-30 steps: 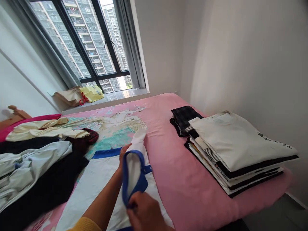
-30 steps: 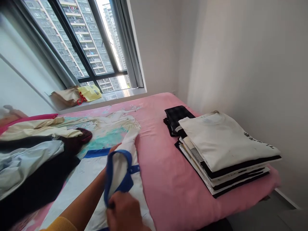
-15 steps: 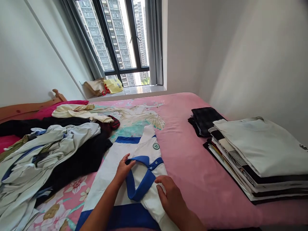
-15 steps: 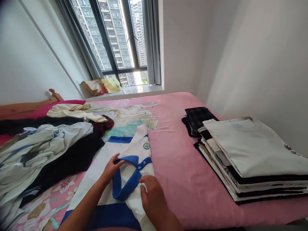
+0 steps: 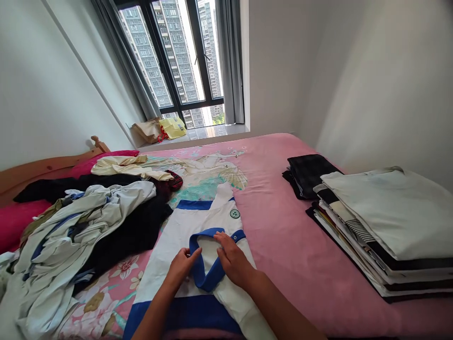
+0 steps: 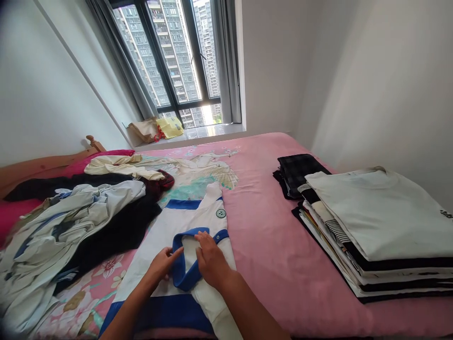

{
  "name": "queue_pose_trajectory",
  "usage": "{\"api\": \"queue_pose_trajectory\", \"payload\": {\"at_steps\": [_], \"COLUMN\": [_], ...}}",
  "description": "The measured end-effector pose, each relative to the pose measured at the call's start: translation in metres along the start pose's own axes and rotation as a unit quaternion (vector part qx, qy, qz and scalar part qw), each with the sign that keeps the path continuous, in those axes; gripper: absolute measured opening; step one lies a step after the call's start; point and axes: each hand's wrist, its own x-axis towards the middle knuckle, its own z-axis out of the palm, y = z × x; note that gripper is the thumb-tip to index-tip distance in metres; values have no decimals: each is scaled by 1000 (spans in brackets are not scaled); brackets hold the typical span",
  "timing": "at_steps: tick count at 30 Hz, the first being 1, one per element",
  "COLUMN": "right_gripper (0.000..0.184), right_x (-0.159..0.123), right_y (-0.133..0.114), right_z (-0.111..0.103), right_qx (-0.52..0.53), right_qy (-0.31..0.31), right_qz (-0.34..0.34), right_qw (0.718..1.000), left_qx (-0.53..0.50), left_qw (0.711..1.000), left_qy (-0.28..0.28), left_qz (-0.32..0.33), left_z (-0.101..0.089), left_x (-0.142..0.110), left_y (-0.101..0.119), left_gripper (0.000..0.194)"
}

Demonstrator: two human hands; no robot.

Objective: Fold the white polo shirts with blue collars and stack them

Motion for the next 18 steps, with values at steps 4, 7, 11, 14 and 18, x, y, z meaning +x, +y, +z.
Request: {"api": "queue_pose_trajectory", "payload": {"at_steps": [4, 7, 11, 14, 18], "right_gripper": [51, 55, 45, 48, 22], "right_x": [19, 26, 31, 32, 25], "right_y": [18, 33, 41, 46, 60], "right_z": [23, 30, 5, -30, -74], "right_qx": [0, 53, 168, 199, 152], "right_qy": [-3, 21, 121, 214, 258], "right_qz": [48, 106, 112, 126, 126], "right_qw": [999, 993, 972, 948, 946], "left_qx": [-236, -394, -429, -397, -312], "left_qw": [967, 913, 891, 893, 900], "left_qy": [-91, -97, -138, -179, -264], "left_qz": [-23, -31, 49, 118, 151], "left_z": [8, 10, 31, 86, 184], "left_x": [-26, -44, -64, -78, -106], "left_y": [2, 27, 104, 175, 234], "left_gripper": [38, 39, 40, 43, 64]}}
